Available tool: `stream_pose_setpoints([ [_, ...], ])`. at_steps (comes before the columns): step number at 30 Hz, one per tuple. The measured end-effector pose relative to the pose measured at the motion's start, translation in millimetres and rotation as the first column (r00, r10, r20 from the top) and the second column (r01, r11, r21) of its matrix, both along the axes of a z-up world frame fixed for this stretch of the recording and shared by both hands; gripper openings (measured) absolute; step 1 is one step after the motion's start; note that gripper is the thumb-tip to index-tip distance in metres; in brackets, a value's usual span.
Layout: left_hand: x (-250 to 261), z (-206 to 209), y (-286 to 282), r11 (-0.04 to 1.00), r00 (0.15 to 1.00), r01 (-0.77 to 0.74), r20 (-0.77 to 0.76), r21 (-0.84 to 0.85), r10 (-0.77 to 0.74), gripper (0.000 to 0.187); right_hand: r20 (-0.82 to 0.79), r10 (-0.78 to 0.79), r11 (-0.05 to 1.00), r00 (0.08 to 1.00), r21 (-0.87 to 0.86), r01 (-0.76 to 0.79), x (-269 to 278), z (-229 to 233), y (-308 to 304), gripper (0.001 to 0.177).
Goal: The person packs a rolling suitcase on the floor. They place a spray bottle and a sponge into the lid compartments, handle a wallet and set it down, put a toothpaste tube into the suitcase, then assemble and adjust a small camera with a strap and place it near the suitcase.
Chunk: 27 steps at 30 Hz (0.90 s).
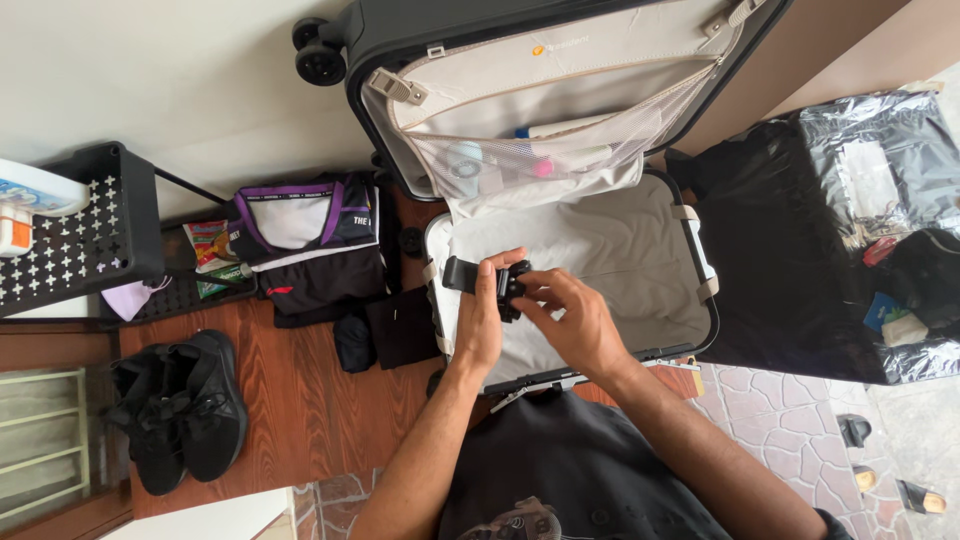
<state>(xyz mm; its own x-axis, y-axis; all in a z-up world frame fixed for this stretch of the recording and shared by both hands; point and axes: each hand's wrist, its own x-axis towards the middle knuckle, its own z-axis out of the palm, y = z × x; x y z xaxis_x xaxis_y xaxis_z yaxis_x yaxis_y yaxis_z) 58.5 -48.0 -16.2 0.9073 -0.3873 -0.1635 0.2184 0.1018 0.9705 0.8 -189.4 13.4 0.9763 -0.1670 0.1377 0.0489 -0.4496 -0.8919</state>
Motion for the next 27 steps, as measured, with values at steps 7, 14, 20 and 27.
stream_pose_setpoints([
  [7, 5, -2, 8, 0.967, 0.991, 0.016, -0.122, -0.253, -0.048, 0.071, -0.300, -0.028, 0.930, 0.954, 0.343, 0.135, 1, -32, -22, 0.032],
  [14, -1, -9, 5, 0.948, 0.965, 0.047, -0.233, -0.316, -0.125, 0.075, -0.170, -0.034, 0.973, 0.985, 0.220, 0.072, 1, -29, -20, 0.032],
  [20, -6, -14, -5, 0.935, 0.902, -0.043, -0.415, -0.353, -0.115, 0.073, -0.309, -0.085, 0.992, 0.947, 0.063, 0.110, -2, -4, -6, 0.037],
  [27, -5, -4, 2, 0.858, 0.840, -0.076, -0.496, -0.507, -0.218, 0.073, -0.004, 0.212, 0.955, 0.977, -0.211, -0.208, -6, 1, -11, 0.081],
])
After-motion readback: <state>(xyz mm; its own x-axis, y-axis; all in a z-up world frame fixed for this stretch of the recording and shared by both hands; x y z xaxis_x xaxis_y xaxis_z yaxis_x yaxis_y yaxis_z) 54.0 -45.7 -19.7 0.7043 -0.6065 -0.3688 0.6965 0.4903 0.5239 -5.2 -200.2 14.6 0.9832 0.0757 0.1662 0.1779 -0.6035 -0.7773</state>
